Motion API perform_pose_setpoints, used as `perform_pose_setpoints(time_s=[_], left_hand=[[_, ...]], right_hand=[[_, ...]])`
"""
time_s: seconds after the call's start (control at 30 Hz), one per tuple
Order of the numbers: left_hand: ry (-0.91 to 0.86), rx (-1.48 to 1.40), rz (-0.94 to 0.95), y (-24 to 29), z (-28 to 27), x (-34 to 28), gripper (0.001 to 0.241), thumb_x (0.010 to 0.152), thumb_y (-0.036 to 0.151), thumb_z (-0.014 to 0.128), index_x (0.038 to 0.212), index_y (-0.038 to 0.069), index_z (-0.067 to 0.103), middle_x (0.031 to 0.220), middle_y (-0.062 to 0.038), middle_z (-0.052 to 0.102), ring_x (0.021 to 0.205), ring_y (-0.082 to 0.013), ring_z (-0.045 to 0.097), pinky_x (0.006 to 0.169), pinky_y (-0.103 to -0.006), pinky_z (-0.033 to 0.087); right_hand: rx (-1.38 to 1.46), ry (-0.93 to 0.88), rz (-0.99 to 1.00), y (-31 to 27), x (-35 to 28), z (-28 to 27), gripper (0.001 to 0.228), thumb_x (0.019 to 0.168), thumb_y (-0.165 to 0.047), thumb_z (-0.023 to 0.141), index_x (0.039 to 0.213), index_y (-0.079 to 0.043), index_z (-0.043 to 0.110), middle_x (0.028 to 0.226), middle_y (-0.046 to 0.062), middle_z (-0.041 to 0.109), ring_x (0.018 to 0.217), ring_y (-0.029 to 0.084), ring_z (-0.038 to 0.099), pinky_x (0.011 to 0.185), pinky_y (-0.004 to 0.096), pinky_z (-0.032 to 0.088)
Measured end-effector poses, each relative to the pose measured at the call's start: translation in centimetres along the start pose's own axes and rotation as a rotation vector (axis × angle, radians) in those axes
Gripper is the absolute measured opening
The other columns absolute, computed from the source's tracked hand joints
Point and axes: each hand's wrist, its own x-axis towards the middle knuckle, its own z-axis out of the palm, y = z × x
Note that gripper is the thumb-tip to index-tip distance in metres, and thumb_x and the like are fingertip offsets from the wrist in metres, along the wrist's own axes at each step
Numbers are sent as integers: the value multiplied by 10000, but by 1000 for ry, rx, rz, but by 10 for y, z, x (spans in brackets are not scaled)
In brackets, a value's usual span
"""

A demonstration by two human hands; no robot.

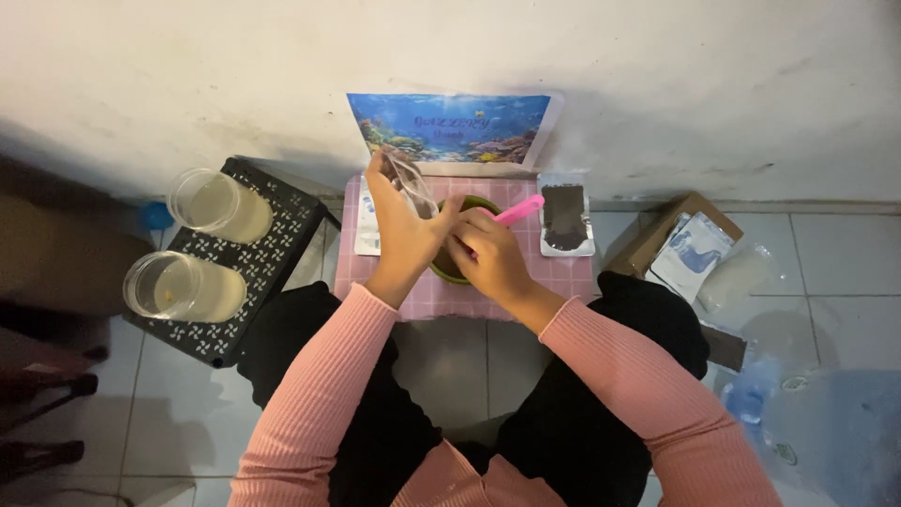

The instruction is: Filling small plastic pouches with brown granular material using a small scoop

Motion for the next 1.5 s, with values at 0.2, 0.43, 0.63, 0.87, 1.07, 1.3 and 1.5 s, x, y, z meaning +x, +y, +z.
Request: perform_pose_setpoints(time_s=[0.2,0.43,0.63,0.87,1.07,1.3,1.5], left_hand=[[118,74,-16,-4,-10,4,977,741,187,935,1441,0,278,1374,-250,451,1351,-460,462,1122,-545,352],[136,87,35,1,-35,1,733,798,136,868,1313,68,350,1232,-170,510,1239,-363,544,1064,-489,387],[77,94,50,2,-52,-10,708,787,89,853,1300,44,367,1183,-195,506,1197,-370,554,1066,-499,385],[-23,153,6,11,-59,-22,889,805,83,838,1482,-8,269,1413,-305,425,1401,-499,420,1188,-556,313],[-48,240,51,13,-67,-21,865,776,53,848,1458,-29,322,1329,-267,453,1328,-479,484,1166,-531,357],[-78,276,35,13,-69,-23,898,743,-21,823,1472,-46,299,1334,-262,442,1334,-478,475,1170,-547,352],[-85,290,29,11,-73,-25,887,745,-28,812,1462,-51,290,1311,-261,448,1310,-475,492,1157,-537,362]], right_hand=[[111,-42,-61,-10,20,-19,87,921,-109,719,855,-59,694,822,80,677,736,305,683,646,338,568],[-553,-444,-51,42,17,-27,174,882,-191,702,988,-65,758,944,143,737,963,323,720,913,440,485],[-804,-662,141,90,-23,1,189,818,-282,765,830,-97,799,740,136,729,777,307,687,905,424,371],[-845,-811,312,89,-10,-25,302,877,-419,669,908,-152,808,787,129,772,818,327,738,831,433,362],[-761,-799,397,90,-14,-57,335,941,-469,629,1018,-196,808,853,107,793,914,339,766,842,440,377],[-655,-772,500,110,-43,-70,359,943,-490,634,1015,-177,796,893,143,796,976,372,762,881,444,407],[-515,-667,671,120,-64,-83,272,884,-425,715,1004,-187,776,932,157,780,1032,402,732,887,433,495]])
